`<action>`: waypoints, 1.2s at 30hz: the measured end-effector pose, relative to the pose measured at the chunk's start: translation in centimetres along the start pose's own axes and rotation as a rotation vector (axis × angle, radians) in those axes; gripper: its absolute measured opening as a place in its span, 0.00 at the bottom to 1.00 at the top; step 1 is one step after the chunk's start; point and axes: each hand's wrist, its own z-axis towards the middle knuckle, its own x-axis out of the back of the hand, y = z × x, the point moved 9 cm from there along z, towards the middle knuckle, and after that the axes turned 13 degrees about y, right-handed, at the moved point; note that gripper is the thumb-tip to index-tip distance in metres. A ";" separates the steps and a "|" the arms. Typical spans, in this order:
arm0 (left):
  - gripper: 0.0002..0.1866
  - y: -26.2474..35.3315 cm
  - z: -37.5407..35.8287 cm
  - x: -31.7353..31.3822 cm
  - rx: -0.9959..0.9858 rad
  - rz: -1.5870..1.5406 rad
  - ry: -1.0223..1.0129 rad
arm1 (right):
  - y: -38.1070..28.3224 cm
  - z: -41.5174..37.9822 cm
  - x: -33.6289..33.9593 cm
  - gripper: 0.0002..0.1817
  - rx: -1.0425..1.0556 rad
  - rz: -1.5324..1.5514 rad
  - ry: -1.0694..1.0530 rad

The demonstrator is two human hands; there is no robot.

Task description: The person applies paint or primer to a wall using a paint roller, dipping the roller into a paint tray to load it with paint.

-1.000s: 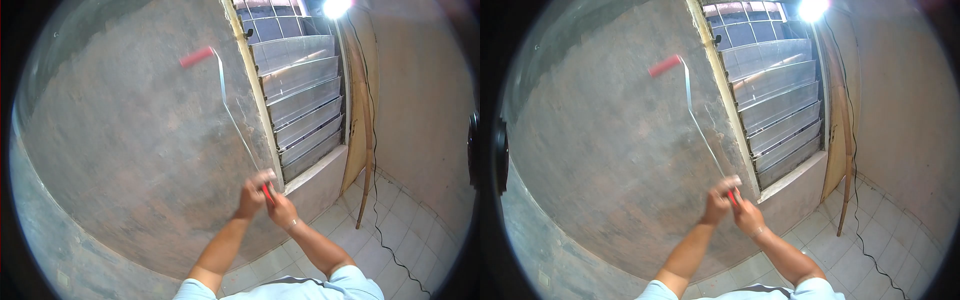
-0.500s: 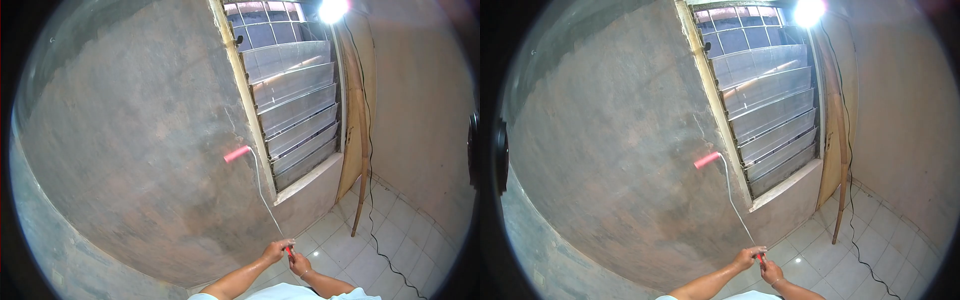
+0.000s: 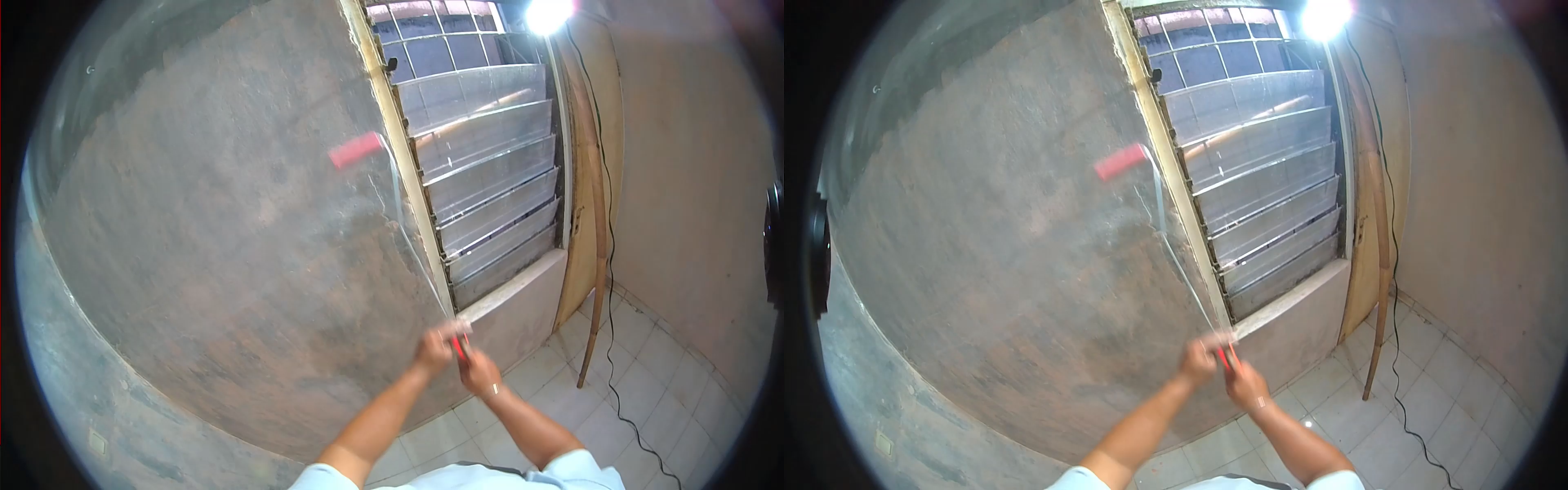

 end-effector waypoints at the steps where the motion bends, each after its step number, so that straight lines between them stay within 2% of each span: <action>1: 0.15 -1.4 -4.1 -2.4 0.078 -0.016 -0.076 | 2.4 -4.3 -0.1 0.23 -0.055 -0.068 -0.113; 3: 0.29 -1.4 -8.9 -4.9 0.315 0.004 -0.233 | 4.2 -10.0 0.7 0.24 -0.103 -0.106 -0.099; 4: 0.29 -1.7 -8.2 -4.9 0.320 0.003 -0.230 | 3.8 -9.0 1.0 0.24 -0.103 -0.107 -0.104; 6: 0.30 0.0 -6.0 -3.2 0.089 -0.057 -0.138 | 1.1 -6.9 1.8 0.22 -0.070 -0.097 -0.047; 10: 0.30 5.0 4.3 3.5 0.167 -0.133 0.057 | -7.0 4.2 3.5 0.15 0.030 -0.008 0.096; 13: 0.30 2.9 3.5 2.2 0.189 -0.059 0.069 | -4.7 3.9 2.1 0.16 0.035 0.006 0.129; 14: 0.29 0.9 1.0 0.4 0.184 -0.070 0.039 | -2.2 1.3 1.4 0.21 -0.028 -0.036 0.035; 16: 0.17 -1.6 -3.9 -3.4 0.055 -0.026 -0.057 | 2.9 -4.4 0.3 0.26 -0.044 -0.067 -0.049; 18: 0.19 -2.9 -9.9 -6.2 0.226 0.032 -0.180 | 6.2 -10.7 -0.1 0.27 -0.108 -0.046 -0.129; 20: 0.19 -2.7 -9.4 -5.8 0.225 0.013 -0.155 | 5.8 -10.4 -0.1 0.29 -0.120 -0.053 -0.132; 21: 0.19 -2.3 -8.3 -5.4 0.215 -0.005 -0.124 | 5.0 -9.2 0.1 0.30 -0.123 -0.061 -0.130; 22: 0.19 -0.9 -5.5 -3.8 0.138 -0.034 -0.069 | 2.3 -5.6 1.3 0.25 -0.128 -0.035 -0.077; 23: 0.19 0.9 -1.4 -1.5 0.060 -0.058 -0.013 | -0.2 -2.1 1.7 0.26 -0.061 -0.006 -0.017; 24: 0.25 2.7 2.3 0.7 0.052 -0.143 0.068 | -3.6 2.0 2.8 0.24 -0.031 0.027 0.028; 25: 0.25 5.8 6.0 2.8 0.086 -0.171 0.113 | -6.6 5.6 3.7 0.21 0.023 0.091 0.105; 27: 0.26 7.2 10.5 5.5 0.220 -0.255 0.151 | -11.1 10.8 5.3 0.19 0.110 0.095 0.221; 29: 0.27 6.3 11.1 5.1 0.196 -0.261 0.139 | -10.4 11.4 4.7 0.21 0.102 0.073 0.197; 30: 0.27 5.5 10.9 4.8 0.185 -0.265 0.129 | -9.6 11.3 4.0 0.24 0.086 0.053 0.162; 32: 0.28 3.7 6.6 1.9 0.017 -0.156 0.088 | -4.3 6.3 2.2 0.20 -0.024 0.034 0.072; 33: 0.15 0.6 3.2 -0.3 0.026 -0.142 0.018 | -1.9 2.7 2.1 0.23 -0.063 0.037 0.037; 34: 0.16 -0.5 -0.4 -2.4 0.026 -0.076 -0.064 | 1.0 -1.1 1.3 0.25 -0.092 -0.025 -0.042; 36: 0.17 -1.6 -6.0 -5.0 0.202 -0.123 -0.125 | 2.5 -5.2 1.5 0.25 -0.131 -0.063 -0.093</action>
